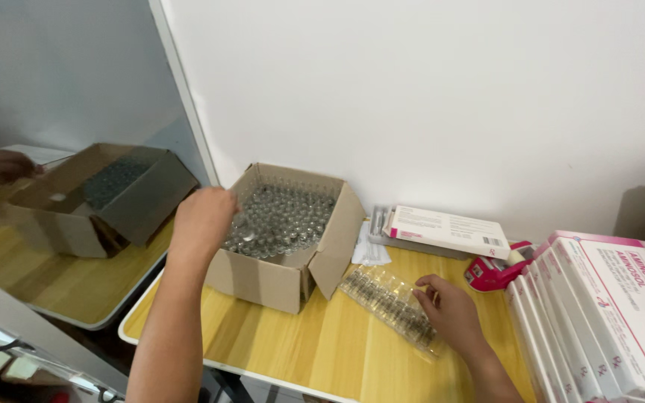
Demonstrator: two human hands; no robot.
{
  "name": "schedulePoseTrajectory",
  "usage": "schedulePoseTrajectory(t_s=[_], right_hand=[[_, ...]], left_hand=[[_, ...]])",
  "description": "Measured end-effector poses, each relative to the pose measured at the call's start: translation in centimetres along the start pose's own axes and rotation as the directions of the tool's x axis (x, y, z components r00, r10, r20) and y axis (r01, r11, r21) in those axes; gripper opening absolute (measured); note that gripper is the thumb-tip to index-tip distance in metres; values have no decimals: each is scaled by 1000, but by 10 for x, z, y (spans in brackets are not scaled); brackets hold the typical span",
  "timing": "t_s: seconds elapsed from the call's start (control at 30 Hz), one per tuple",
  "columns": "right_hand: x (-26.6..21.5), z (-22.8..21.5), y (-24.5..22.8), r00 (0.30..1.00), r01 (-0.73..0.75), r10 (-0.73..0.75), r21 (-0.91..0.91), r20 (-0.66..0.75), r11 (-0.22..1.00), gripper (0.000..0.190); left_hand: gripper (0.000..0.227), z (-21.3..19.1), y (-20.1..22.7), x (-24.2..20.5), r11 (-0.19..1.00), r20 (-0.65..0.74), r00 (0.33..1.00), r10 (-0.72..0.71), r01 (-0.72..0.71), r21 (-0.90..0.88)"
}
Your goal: The person takes small glass vials from a bulk cardboard box and places them into clear plastic blister trays. They then insert the filled trays and paper inserts into white and pink product boxes labeled Aminophylline. The completed boxes are stacked on the table.
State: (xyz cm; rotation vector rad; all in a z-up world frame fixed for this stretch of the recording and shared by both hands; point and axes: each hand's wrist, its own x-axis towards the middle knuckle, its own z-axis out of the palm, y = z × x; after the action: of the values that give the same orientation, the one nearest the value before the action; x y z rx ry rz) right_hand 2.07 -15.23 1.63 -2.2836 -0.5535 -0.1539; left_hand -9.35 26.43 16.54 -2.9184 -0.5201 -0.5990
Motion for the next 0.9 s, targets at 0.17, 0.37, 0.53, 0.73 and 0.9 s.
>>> schedulePoseTrajectory(t_s=[0.17, 0.37, 0.53, 0.73, 0.9], right_hand=[[2, 9, 6, 989, 143, -143, 283, -21, 948, 17], [6, 6, 33, 957, -18, -149, 566, 247, 824, 23], [12, -12, 61, 925, -235, -21, 613, 380, 755, 22], [15, -26, 81, 869, -372, 133, 454, 476, 809, 17], [10, -28, 80, 821, -428, 140, 436, 553, 792, 32]], left_hand=[[13, -10, 99, -7, 873, -48, 939, 341, -335, -353], [22, 45, 243, -20, 601, -15, 766, 643, -516, -610], [25, 90, 290, -38, 497, 42, 883, 467, -223, -839], [38, 136, 296, -57, 593, 120, 879, 462, -206, -778], [31, 146, 296, -62, 658, 103, 918, 383, -193, -728]])
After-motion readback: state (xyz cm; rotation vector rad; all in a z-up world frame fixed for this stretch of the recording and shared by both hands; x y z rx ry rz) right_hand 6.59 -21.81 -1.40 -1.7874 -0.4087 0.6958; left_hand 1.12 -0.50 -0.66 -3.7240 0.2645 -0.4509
